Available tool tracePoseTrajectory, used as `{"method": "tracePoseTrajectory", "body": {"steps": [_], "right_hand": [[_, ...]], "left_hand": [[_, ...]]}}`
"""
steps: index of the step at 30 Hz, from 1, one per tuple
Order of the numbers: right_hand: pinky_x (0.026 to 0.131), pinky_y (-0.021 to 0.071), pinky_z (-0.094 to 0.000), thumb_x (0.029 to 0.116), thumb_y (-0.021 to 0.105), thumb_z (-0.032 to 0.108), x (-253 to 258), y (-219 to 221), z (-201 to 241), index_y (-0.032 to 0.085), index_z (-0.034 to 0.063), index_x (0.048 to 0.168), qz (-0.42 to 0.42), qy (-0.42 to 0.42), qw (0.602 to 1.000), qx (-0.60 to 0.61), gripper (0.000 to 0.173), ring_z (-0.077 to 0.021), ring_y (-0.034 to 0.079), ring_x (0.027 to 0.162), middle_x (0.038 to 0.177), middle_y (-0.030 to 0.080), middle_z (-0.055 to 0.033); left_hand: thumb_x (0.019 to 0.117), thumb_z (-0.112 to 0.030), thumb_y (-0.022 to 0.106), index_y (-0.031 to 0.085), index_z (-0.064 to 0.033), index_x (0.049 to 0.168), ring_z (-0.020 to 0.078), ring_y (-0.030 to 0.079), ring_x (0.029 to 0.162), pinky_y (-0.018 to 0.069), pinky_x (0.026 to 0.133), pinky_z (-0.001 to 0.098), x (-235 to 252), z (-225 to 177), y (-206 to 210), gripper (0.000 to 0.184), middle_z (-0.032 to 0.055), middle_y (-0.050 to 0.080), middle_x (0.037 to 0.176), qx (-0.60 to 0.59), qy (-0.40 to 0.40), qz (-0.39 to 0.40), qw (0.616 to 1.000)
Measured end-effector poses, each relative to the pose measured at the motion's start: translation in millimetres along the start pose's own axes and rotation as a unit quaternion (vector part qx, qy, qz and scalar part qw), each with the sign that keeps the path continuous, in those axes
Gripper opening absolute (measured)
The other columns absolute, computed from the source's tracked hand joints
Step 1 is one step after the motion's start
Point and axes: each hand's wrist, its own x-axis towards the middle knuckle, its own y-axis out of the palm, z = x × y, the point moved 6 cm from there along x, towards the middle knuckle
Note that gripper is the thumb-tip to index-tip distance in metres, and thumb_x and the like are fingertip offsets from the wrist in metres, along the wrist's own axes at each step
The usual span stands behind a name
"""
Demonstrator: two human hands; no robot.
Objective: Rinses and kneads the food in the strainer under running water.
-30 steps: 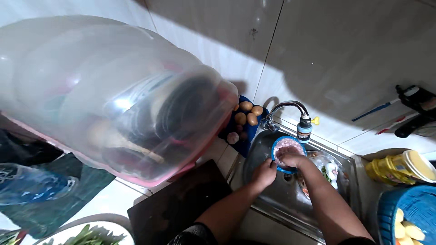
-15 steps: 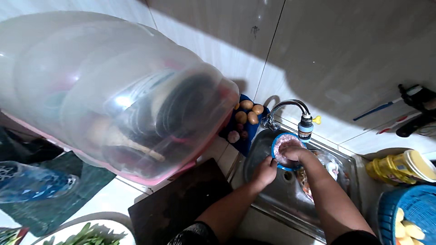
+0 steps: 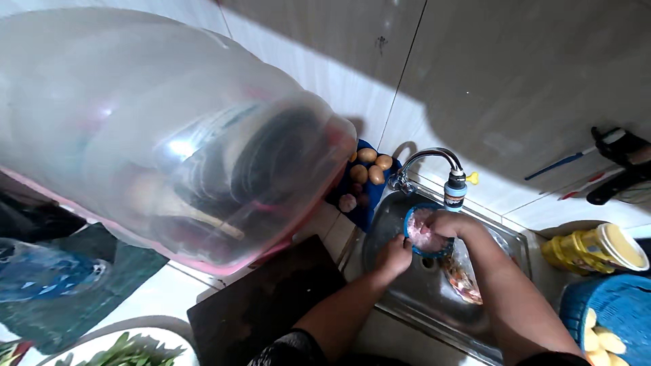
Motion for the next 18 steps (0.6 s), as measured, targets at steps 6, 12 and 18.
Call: {"method": "tracePoseTrajectory", "body": {"steps": [6,12,18], "right_hand": [[0.103,0.0439,-0.0705,0.0865,0.071,0.043,-17,47,-4,0.065,0.0065,0.128,-0.027,-0.044,0.995,-0.081,0.055,-0.0411,0.060,0.124,0.129,0.066,-0.0195],[0.110,0.0341,-0.0742,0.0883,0.065,0.043,30,112,-38,0.065,0.0052,0.128,-0.052,-0.074,0.981,-0.170,0.055,-0.0464,0.050,0.134,0.139,0.060,-0.0220],[0.107,0.0379,-0.0746,0.0914,0.062,0.035,48,97,-43,0.065,0.0156,0.129,-0.030,-0.087,0.988,-0.126,0.042,-0.0438,0.054,0.130,0.135,0.063,-0.0168]], "left_hand": [[0.1000,-0.071,0.033,0.064,-0.0401,0.115,0.0106,0.071,0.088,0.0627,0.074,0.0478,-6,-6,-9,0.046,-0.0105,0.073,0.096,0.000,-0.002,0.005,1.000],[0.1012,-0.068,0.035,0.064,-0.0412,0.116,0.0115,0.071,0.083,0.0630,0.071,0.0476,-10,-8,-7,0.042,-0.0098,0.073,0.093,-0.026,0.012,0.031,0.999],[0.1006,-0.069,0.037,0.064,-0.0418,0.118,0.0115,0.072,0.089,0.0638,0.076,0.0479,-12,-6,-8,0.042,-0.0100,0.074,0.099,-0.047,0.015,0.062,0.997]]}}
